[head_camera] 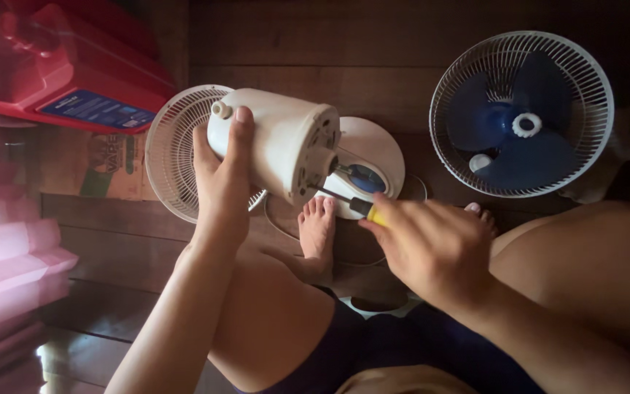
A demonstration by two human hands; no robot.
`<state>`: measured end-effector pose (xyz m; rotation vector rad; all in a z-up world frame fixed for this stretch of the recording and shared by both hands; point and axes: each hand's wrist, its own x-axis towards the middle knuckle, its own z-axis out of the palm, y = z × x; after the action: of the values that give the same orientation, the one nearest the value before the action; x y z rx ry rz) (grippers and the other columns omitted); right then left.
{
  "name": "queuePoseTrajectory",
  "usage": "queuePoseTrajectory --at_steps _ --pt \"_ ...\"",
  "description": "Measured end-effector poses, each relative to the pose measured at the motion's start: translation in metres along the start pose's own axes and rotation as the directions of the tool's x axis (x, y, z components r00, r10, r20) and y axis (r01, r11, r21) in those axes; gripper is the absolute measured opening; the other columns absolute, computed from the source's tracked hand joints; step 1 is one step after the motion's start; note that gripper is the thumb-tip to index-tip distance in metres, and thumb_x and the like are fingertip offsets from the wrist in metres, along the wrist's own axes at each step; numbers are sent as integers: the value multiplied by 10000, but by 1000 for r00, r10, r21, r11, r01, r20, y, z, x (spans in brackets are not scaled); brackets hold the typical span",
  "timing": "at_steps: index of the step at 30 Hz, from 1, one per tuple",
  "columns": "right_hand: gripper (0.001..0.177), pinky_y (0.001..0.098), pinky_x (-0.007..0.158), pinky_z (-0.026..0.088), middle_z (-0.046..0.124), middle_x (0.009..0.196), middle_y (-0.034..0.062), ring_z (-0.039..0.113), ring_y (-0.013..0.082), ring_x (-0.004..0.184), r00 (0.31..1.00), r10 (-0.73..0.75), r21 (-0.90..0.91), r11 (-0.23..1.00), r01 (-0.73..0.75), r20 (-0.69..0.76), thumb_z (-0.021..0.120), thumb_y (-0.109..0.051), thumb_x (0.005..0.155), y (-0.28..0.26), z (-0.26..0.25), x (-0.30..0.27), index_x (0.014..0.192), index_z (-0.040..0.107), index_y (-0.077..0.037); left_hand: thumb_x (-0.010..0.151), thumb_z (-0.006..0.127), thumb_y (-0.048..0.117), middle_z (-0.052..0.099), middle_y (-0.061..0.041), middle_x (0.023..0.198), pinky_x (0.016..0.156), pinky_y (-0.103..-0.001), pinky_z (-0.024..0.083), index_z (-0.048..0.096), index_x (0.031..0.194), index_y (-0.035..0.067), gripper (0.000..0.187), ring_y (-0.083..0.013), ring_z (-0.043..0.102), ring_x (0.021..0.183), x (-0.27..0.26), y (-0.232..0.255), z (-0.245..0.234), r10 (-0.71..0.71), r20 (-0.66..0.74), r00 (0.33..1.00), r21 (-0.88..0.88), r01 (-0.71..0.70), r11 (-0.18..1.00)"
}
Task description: The person uses a yellow screwdriver to tighten screws on the motor housing of a disassembled pedestal fan. They then attach the front fan cage to the motor assembly.
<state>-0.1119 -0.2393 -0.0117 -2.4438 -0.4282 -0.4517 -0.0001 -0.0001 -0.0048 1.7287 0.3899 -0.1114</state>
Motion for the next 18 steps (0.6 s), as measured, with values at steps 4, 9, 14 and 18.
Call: queuePoseTrajectory --at_steps 4,9,14,18 --pt "279 290 509 469 726 624 134 646 181 541 622 429 462 425 -779 655 717 -279 973 12 9 11 926 835 -31 989 677 496 688 -126 1107 789 -280 581 540 1286 3 591 -144 675 971 2 -4 0 125 8 992 33 -125 992" --pt "222 264 471 463 766 780 71 653 121 549 995 -90 -65 994 87 -45 806 -206 932 6 4 -3 1033 794 -8 959 680 496 682 -126 1102 773 -294 593 515 1294 6 616 -151 681 965 1 -5 -1 103 28 994 -32 -102 994" --pt "264 284 509 467 721 697 68 656 163 574 952 226 169 950 -262 206 753 -265 944 5 5 4 963 777 -3 918 667 504 668 -125 1088 725 -311 612 489 1301 25 639 -161 688 930 1 -3 -1 40 16 999 -33 -39 999" --pt "236 265 410 442 715 610 29 640 136 436 781 412 245 789 -563 469 777 -285 888 11 0 20 935 808 -55 927 675 504 669 -141 1097 741 -312 604 498 1300 12 643 -170 682 942 0 -3 0 57 17 998 -18 -57 998"
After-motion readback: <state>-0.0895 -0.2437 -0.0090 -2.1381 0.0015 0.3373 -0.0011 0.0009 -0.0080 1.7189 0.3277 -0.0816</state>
